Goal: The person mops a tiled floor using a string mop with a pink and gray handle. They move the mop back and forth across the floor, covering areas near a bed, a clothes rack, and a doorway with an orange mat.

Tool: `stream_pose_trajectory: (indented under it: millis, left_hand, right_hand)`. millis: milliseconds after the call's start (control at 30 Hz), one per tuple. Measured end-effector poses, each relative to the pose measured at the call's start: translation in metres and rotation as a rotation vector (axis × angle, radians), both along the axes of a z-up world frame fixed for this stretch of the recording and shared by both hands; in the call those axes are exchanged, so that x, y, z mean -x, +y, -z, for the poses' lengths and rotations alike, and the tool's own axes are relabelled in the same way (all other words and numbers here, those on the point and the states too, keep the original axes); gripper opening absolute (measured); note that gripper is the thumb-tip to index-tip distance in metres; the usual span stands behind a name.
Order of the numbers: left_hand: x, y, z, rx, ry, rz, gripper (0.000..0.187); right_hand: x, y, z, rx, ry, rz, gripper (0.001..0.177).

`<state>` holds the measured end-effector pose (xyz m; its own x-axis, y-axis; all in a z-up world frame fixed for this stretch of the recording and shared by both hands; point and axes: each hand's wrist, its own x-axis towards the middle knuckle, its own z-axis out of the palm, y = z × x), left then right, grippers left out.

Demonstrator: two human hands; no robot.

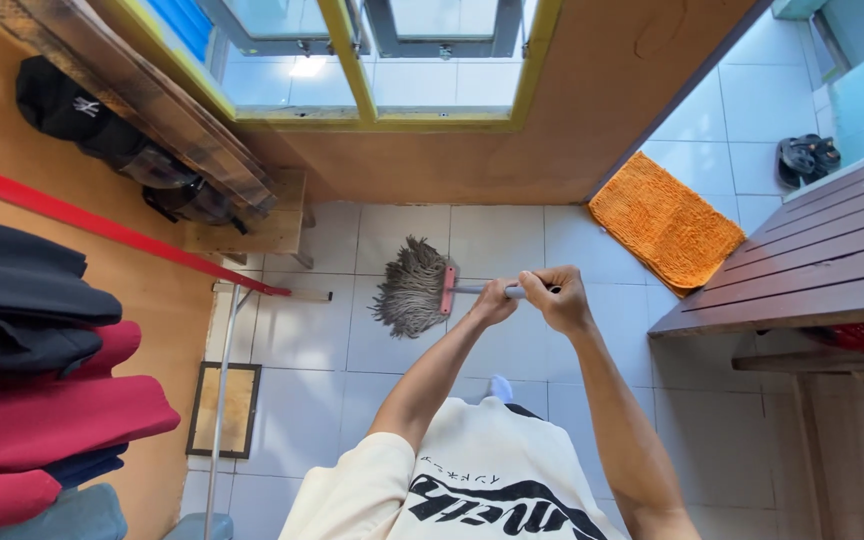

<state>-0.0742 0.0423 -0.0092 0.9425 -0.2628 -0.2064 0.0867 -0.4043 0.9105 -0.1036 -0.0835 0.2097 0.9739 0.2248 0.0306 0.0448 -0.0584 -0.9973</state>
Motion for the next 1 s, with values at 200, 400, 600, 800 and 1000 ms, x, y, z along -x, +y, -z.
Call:
stream_pose_trajectory:
  millis: [200, 400, 600, 800, 1000]
  left_hand:
    - [-0.019, -0.072, 0.022, -0.004, 0.068, 0.079, 0.01]
    - [-0.028, -0.122, 0.018, -0.029, 0.095, 0.145, 0.011]
    - [-0.028, -0.13, -0.017, -0.008, 0.02, 0.196, 0.013]
    - [-0.013, -0.092, -0.053, 0.007, -0.055, 0.266, 0.024]
    - [-0.012, -0.027, -0.014, -0.161, -0.087, 0.277, 0.022]
  right_hand:
    - [-0.003, -0.055, -0.02, 0.076, -0.009, 0.039, 0.06]
    - [-0.007, -0.098, -0.009, 0.143, -0.001, 0.055, 0.06]
    - [-0.003, -0.114, -0.018, 0.124, -0.027, 0.071, 0.057]
    - [-0.007, -0.106, 0.008, -0.009, -0.087, 0.027, 0.053]
    - [-0.008, -0.056, 0.028, -0.134, -0.097, -0.031, 0.055]
